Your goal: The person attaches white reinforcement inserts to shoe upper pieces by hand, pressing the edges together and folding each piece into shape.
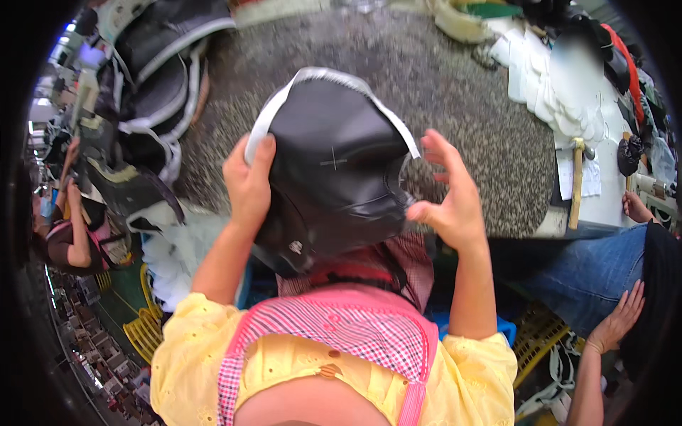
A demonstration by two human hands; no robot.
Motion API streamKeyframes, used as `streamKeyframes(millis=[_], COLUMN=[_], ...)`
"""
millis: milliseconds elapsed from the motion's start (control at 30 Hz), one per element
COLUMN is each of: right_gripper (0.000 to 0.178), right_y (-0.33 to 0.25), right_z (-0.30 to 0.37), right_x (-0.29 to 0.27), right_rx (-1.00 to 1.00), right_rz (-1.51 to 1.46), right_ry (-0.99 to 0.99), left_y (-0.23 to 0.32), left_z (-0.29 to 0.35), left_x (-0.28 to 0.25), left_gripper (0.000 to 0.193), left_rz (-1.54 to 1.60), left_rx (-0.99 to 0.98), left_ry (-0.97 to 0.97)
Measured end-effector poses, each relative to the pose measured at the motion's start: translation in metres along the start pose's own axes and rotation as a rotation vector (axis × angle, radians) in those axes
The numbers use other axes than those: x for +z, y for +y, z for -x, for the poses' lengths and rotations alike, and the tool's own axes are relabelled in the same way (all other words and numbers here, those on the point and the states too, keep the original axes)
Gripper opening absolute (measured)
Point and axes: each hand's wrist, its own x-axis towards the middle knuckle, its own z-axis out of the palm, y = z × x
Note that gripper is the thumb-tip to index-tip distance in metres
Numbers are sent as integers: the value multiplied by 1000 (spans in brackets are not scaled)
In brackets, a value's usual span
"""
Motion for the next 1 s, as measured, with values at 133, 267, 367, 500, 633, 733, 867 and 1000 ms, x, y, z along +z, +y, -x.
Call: streamKeyframes(millis=[133, 267, 367, 500, 633, 733, 867, 1000], right_gripper=[113, 87, 38, 19, 25, 24, 23, 28], right_y=[12, -6, -41, -51, -90, -105, -88, -57], right_z=[2, 30, 14, -7, -5, 5, 11, 11], right_x=[26, 55, 52, 9, -13, -17, -28, -36], right_rx=[55, -10, -61, -144, -262, -226, -57, -51], right_rz=[-653, -956, -596, -417, 112, 181, 96, -248], right_ry=[237, -16, 148, -50, -401, -525, -455, -441], left_y=[-2, 21, 33, 35, 81, 46, 42, 46], left_z=[4, 8, 28, -16, -42, -58, -29, -11], left_x=[-6, 16, 20, -41, -39, -19, -2, 4], left_gripper=[24, 18, 32, 96, 110, 84, 28, 23], left_rz=[317, 674, 474, 40, -291, -87, 304, 441], left_rx=[-30, -44, 9, 175, 599, 566, 148, 47], left_ry=[273, 369, 162, 172, -224, -281, -256, -241])
